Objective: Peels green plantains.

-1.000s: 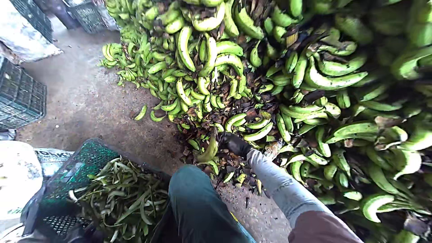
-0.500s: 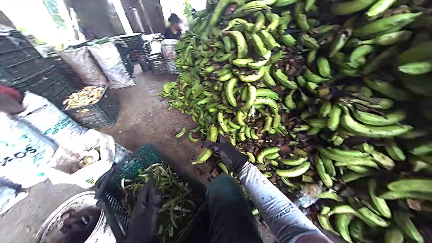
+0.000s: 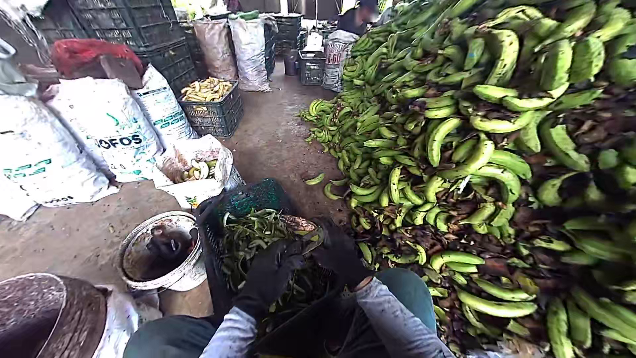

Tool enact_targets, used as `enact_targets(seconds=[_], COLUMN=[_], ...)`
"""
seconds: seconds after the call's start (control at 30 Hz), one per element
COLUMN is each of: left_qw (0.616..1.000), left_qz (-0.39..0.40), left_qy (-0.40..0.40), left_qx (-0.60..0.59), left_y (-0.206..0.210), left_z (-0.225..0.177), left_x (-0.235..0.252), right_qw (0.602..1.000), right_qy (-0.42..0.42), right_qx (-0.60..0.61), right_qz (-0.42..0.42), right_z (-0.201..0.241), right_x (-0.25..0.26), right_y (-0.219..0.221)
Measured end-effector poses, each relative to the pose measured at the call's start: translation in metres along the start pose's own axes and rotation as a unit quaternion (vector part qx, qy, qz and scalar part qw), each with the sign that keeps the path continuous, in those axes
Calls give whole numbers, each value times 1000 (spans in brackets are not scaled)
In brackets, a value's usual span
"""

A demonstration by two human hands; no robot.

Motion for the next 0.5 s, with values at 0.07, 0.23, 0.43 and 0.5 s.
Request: enact_targets(seconds=[0.07,0.23,0.43,0.5], left_qw=[1000,991,949,921], left_qz=[8,-16,-78,-79], left_qy=[2,-113,-150,-115], left_qx=[-5,-67,-266,-364], left_y=[2,5,10,15], left_z=[1,81,91,69], left_x=[2,16,10,8], right_qw=[1000,990,920,884], right_qy=[-6,-96,29,113], right_qx=[6,88,387,445], right_qz=[-8,-50,-55,-89], right_z=[-1,-10,-20,-28], right_x=[0,-8,5,16], right_y=[2,11,-3,-7])
Point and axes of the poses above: each hand's wrist, its own x-axis towards the middle knuckle, its own y-axis out of the palm, z = x × y, the point moved 5 cm from there along x, towards the middle knuckle, and after that the axes turned 7 degrees about -x, right-handed, at the moved point
